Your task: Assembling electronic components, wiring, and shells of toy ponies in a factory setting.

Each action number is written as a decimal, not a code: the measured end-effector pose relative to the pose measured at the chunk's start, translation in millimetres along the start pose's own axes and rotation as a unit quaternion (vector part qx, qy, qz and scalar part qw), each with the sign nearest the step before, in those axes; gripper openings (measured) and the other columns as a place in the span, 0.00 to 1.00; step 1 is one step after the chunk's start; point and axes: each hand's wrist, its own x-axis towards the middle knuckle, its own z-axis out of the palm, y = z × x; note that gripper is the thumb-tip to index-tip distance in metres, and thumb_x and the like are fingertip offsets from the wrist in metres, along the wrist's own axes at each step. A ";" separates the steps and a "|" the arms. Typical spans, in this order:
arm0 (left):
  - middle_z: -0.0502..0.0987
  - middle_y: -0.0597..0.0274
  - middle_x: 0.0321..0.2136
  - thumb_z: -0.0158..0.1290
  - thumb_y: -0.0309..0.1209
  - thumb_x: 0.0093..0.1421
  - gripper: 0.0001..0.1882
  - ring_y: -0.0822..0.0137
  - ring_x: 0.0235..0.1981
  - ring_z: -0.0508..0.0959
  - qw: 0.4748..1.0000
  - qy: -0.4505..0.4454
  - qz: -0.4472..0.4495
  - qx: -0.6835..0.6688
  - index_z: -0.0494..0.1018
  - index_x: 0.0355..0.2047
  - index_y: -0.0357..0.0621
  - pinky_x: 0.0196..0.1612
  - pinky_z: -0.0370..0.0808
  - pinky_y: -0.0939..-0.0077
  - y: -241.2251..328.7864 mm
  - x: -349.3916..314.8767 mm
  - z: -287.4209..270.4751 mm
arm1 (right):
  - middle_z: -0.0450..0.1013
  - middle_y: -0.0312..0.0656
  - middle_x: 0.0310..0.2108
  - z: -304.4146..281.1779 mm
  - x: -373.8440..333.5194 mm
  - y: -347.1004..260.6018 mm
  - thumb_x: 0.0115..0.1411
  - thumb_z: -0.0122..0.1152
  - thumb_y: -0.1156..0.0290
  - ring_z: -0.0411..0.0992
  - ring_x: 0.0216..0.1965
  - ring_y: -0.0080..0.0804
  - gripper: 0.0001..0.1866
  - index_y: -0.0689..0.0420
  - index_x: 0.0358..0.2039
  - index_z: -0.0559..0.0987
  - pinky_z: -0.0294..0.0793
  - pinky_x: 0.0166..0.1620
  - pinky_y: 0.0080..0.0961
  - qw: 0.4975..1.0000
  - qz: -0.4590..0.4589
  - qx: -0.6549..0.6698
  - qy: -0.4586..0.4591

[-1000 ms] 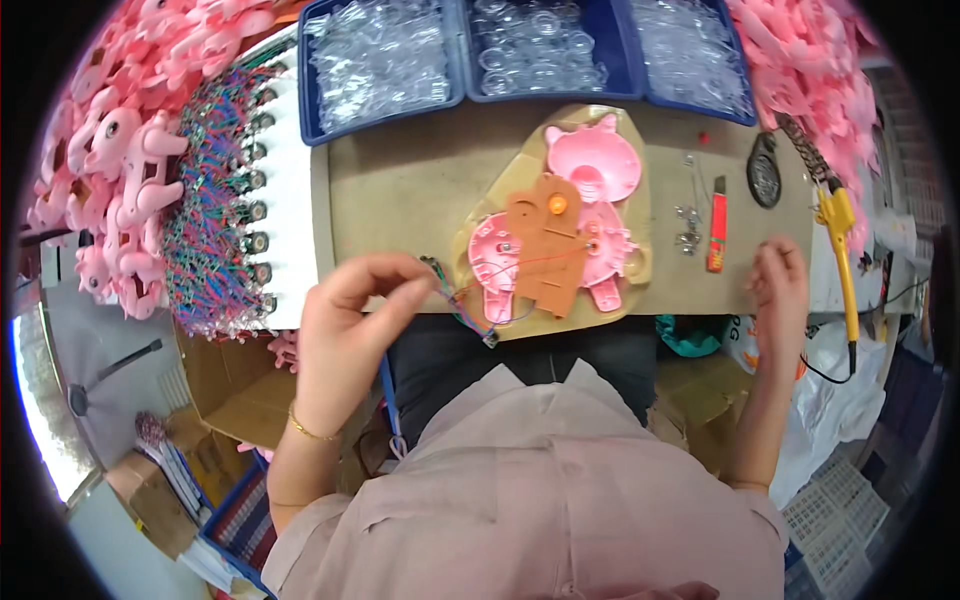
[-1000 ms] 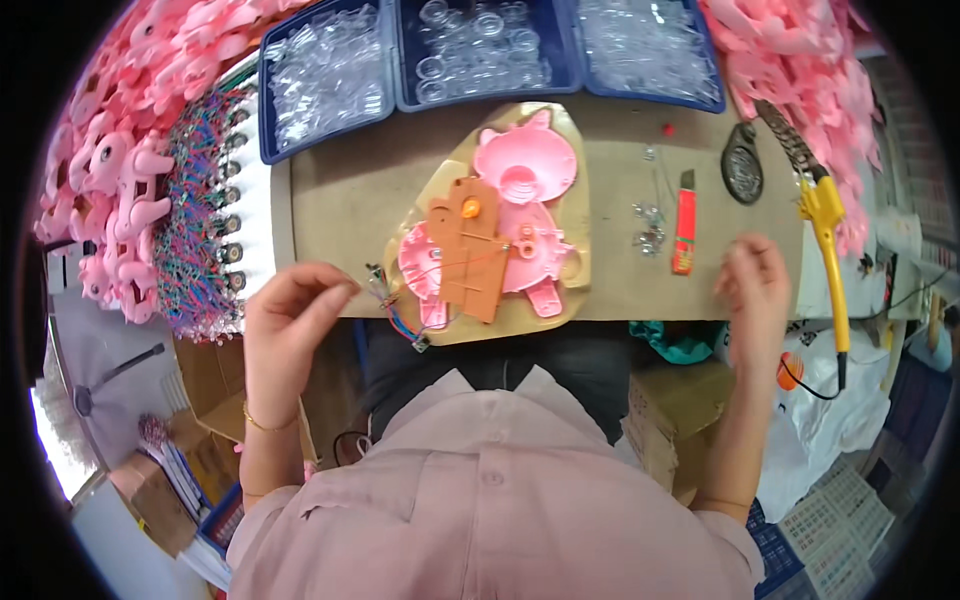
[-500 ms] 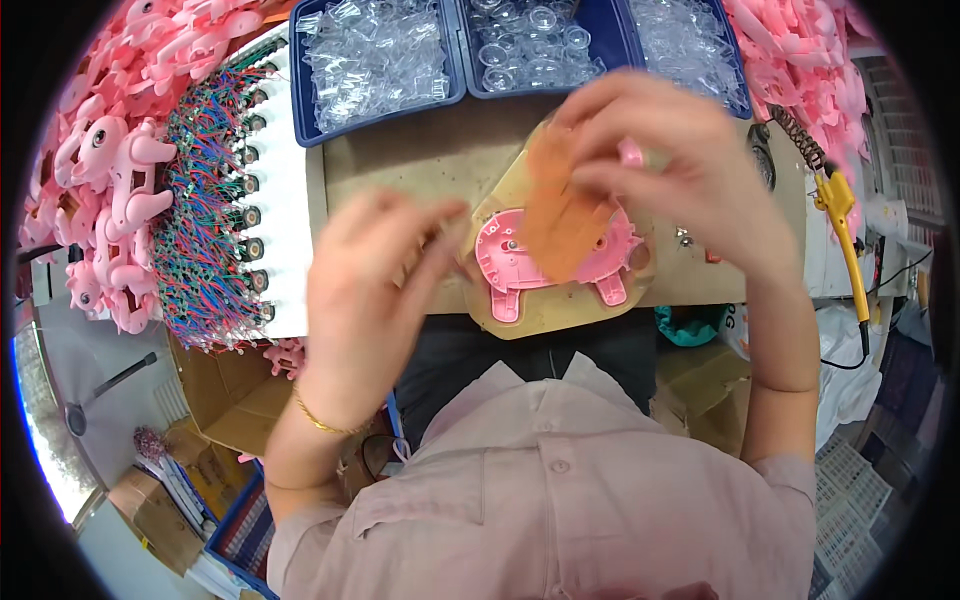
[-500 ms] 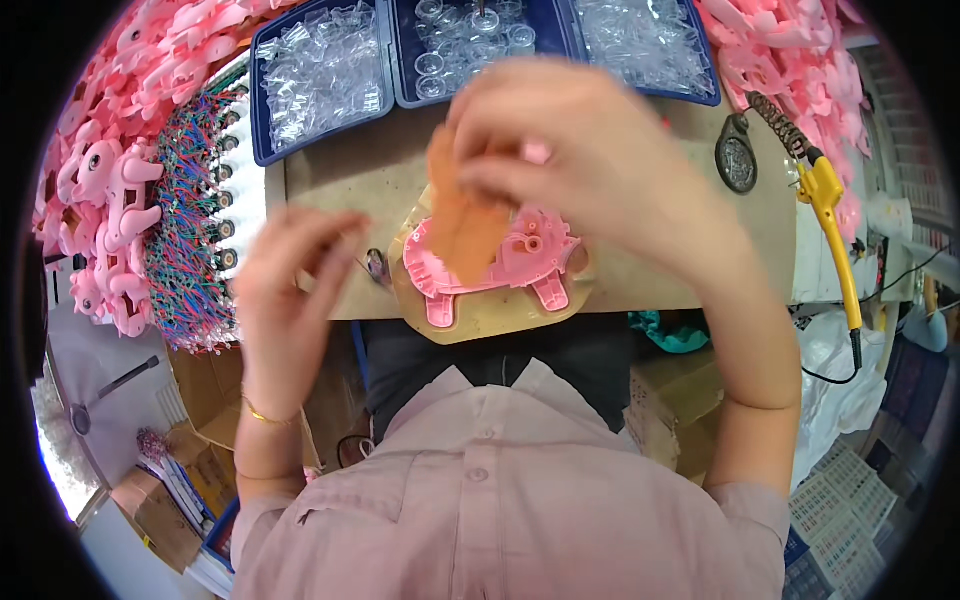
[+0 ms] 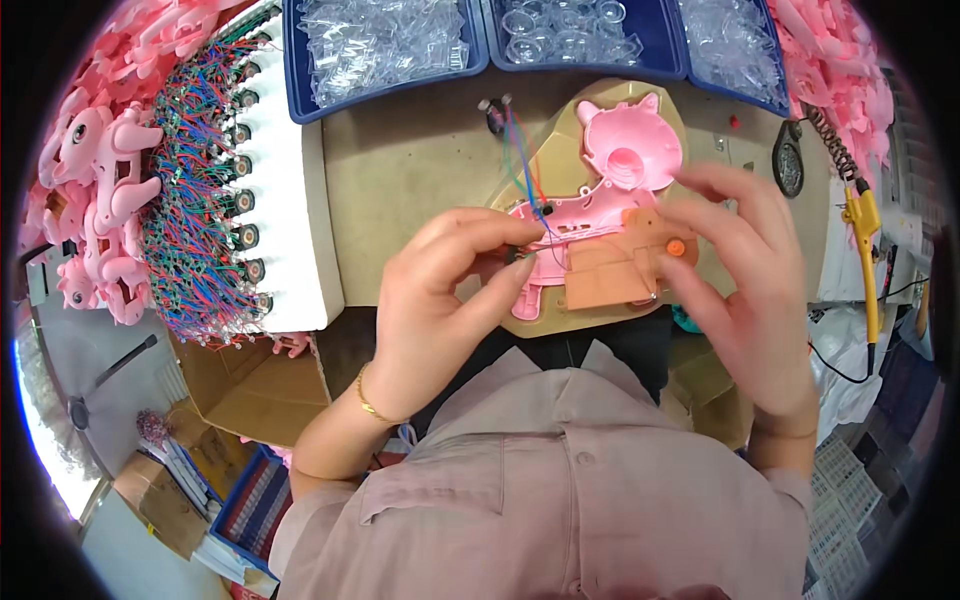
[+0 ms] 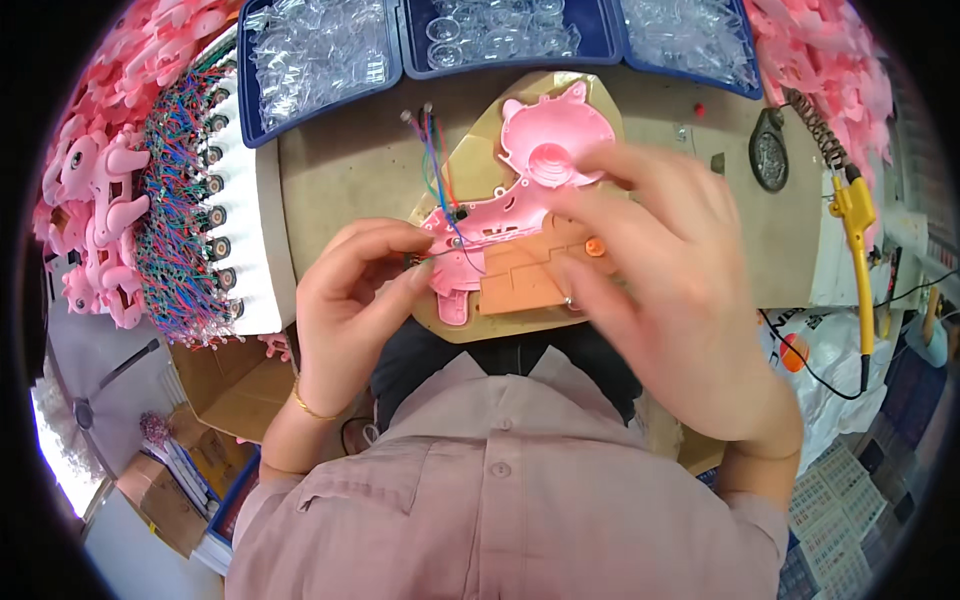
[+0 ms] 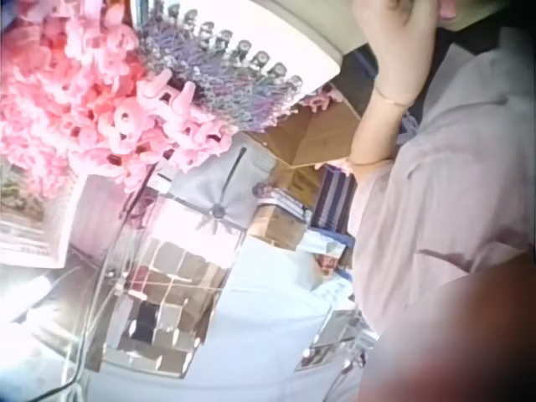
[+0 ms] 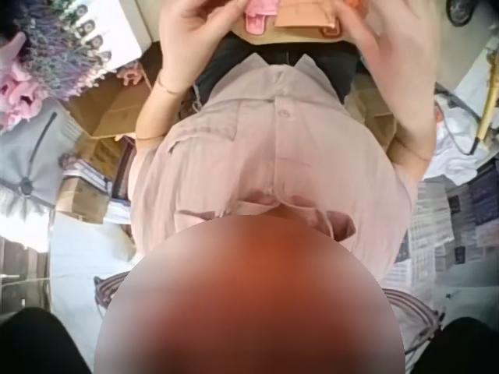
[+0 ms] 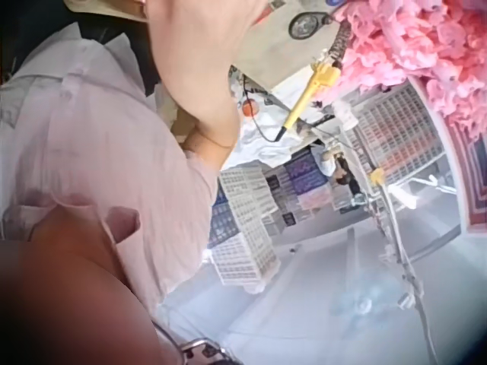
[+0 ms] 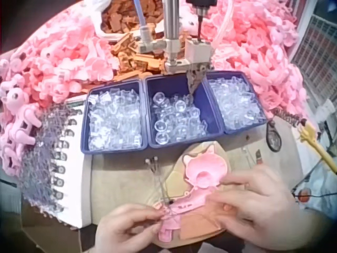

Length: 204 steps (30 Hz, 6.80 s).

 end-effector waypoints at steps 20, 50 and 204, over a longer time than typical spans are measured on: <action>0.74 0.65 0.29 0.65 0.27 0.41 0.15 0.65 0.30 0.72 0.875 0.111 0.215 0.420 0.77 0.32 0.46 0.36 0.67 0.72 -29.4 -34.7 -16.0 | 0.62 0.40 0.24 48.5 43.3 -16.3 0.43 0.61 0.77 0.63 0.28 0.35 0.06 0.60 0.21 0.71 0.59 0.31 0.29 0.969 -0.185 0.037 -0.157; 0.70 0.72 0.31 0.59 0.31 0.45 0.24 0.70 0.32 0.68 0.777 0.090 0.284 0.554 0.77 0.46 0.50 0.35 0.61 0.76 -44.0 -36.7 -9.5 | 0.66 0.40 0.30 55.0 61.5 -16.7 0.46 0.65 0.68 0.66 0.37 0.38 0.11 0.58 0.28 0.74 0.64 0.44 0.33 0.971 -0.227 0.001 -0.075; 0.74 0.66 0.49 0.59 0.30 0.49 0.20 0.67 0.45 0.73 0.797 0.025 0.317 0.513 0.76 0.45 0.46 0.45 0.67 0.71 -42.5 -32.7 -5.4 | 0.68 0.45 0.45 21.9 15.7 7.1 0.37 0.67 0.77 0.70 0.45 0.41 0.32 0.60 0.49 0.74 0.73 0.44 0.32 0.982 -0.132 0.022 -0.134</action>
